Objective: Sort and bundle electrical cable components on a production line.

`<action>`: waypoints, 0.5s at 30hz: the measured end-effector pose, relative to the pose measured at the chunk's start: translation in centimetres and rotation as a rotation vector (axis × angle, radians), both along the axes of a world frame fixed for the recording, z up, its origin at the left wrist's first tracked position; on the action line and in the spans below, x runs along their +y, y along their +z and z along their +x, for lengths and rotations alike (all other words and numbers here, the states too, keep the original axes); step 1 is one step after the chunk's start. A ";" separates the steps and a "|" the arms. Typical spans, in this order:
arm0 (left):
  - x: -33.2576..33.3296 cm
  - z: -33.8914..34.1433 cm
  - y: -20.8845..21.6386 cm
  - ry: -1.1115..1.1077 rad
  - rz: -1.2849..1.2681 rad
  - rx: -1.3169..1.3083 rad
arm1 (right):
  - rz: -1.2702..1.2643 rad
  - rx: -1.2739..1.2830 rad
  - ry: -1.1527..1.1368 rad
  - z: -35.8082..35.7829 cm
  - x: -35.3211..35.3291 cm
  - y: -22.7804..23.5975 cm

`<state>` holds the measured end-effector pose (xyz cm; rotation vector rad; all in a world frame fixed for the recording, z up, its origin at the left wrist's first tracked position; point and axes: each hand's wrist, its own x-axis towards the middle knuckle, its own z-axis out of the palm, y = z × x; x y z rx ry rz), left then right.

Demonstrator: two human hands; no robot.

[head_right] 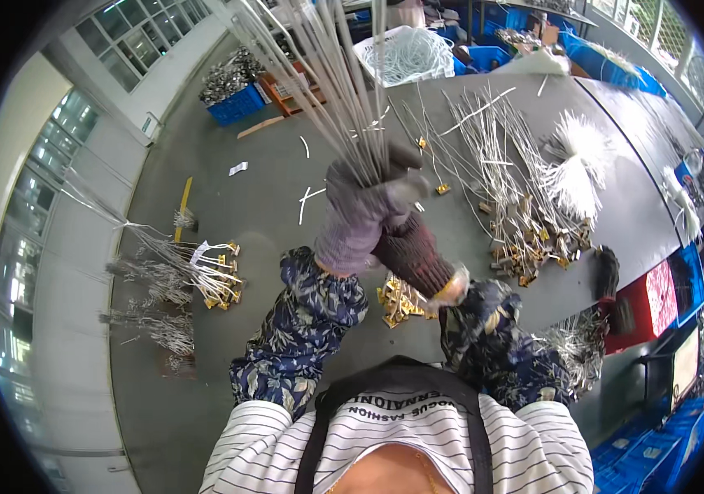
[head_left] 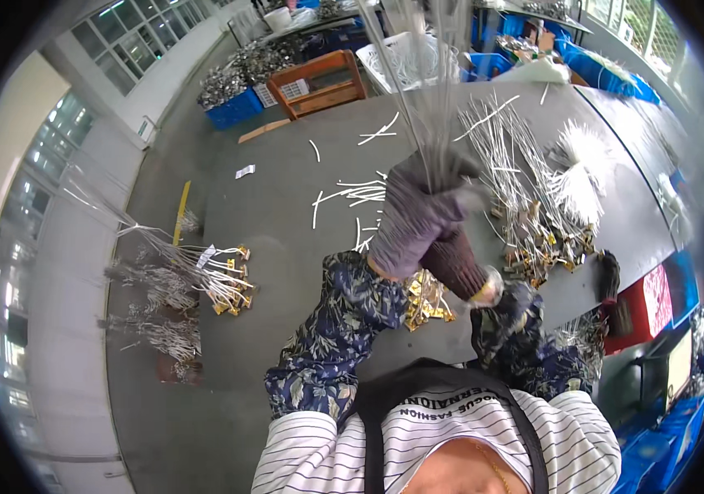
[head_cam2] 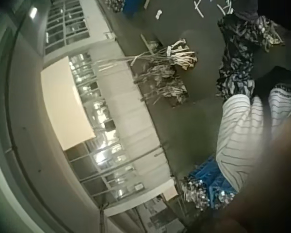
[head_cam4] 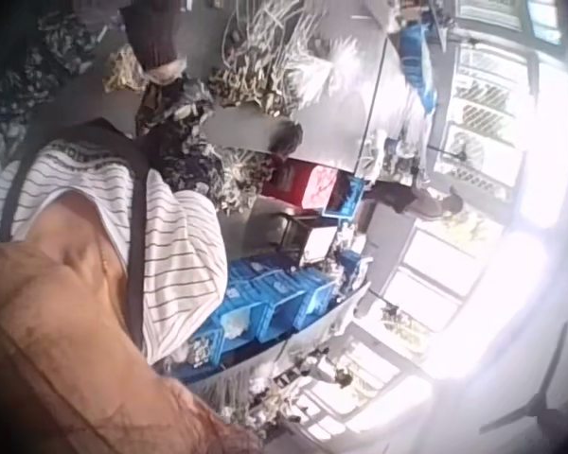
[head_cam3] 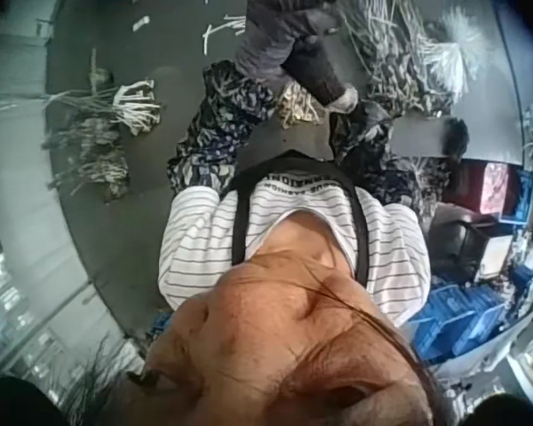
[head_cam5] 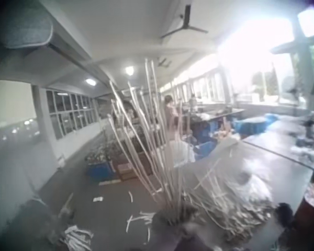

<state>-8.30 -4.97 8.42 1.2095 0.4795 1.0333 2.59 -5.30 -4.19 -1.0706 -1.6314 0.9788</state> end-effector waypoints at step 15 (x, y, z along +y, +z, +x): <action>5.2 5.8 -0.3 -0.199 0.391 -0.012 | 0.614 -0.179 -0.103 11.4 -1.2 16.8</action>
